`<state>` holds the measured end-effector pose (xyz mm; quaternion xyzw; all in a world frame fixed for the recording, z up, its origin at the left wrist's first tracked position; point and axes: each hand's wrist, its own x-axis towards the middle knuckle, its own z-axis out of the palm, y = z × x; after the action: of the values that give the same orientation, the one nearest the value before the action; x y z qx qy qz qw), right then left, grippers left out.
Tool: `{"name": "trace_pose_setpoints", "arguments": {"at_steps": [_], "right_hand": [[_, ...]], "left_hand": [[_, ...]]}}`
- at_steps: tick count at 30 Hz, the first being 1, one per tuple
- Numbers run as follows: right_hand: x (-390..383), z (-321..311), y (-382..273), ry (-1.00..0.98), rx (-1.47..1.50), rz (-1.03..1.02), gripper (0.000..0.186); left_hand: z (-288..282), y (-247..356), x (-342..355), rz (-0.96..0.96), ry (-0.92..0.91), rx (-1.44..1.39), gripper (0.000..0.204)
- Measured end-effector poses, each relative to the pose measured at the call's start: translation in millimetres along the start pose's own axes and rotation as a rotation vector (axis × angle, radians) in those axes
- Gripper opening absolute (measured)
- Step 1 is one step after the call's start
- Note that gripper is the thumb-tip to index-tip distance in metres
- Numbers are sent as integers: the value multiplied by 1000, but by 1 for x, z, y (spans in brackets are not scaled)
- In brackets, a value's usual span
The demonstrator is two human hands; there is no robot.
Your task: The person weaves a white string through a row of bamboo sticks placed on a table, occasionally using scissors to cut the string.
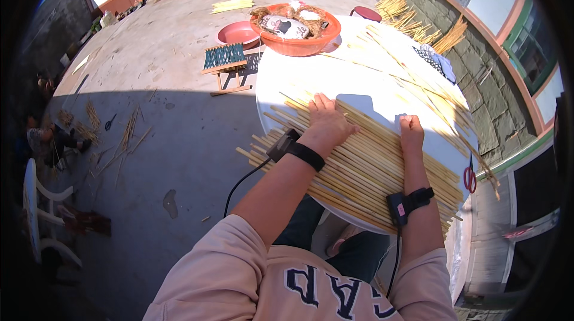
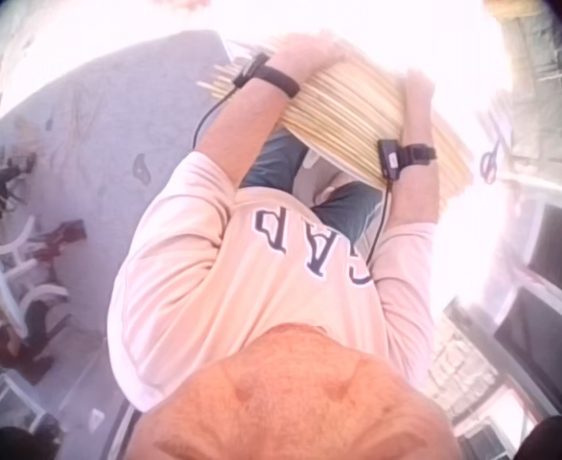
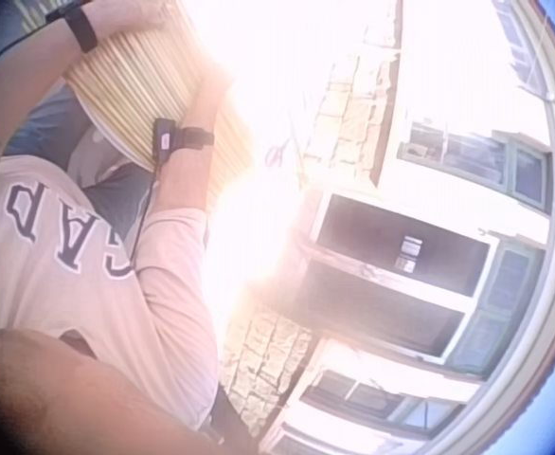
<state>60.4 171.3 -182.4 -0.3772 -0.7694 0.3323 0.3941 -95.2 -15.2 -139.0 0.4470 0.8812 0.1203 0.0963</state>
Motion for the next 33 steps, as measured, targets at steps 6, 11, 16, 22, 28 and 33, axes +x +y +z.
{"name": "trace_pose_setpoints", "arguments": {"at_steps": [6, 11, 16, 22, 28, 33], "right_hand": [[-1, 1, -4, -16, 69, 56, 22], [3, -1, 5, -29, 70, 75, 21], [0, 0, -2, -20, 56, 31, 21], [1, 1, 1, -9, 33, 22, 21], [-10, 7, -23, -33, 70, 47, 20], [-2, -1, -4, -22, 33, 29, 20]], "left_hand": [[2, 0, -6, 20, 25, 15, 93], [-5, 4, -19, 28, -63, 44, 94], [-9, -3, -31, 107, -46, -13, 89], [-27, 15, -48, 304, 225, -104, 71], [-70, 43, -124, 914, 203, -759, 49], [-44, 0, -187, 788, -669, -911, 27]]}}
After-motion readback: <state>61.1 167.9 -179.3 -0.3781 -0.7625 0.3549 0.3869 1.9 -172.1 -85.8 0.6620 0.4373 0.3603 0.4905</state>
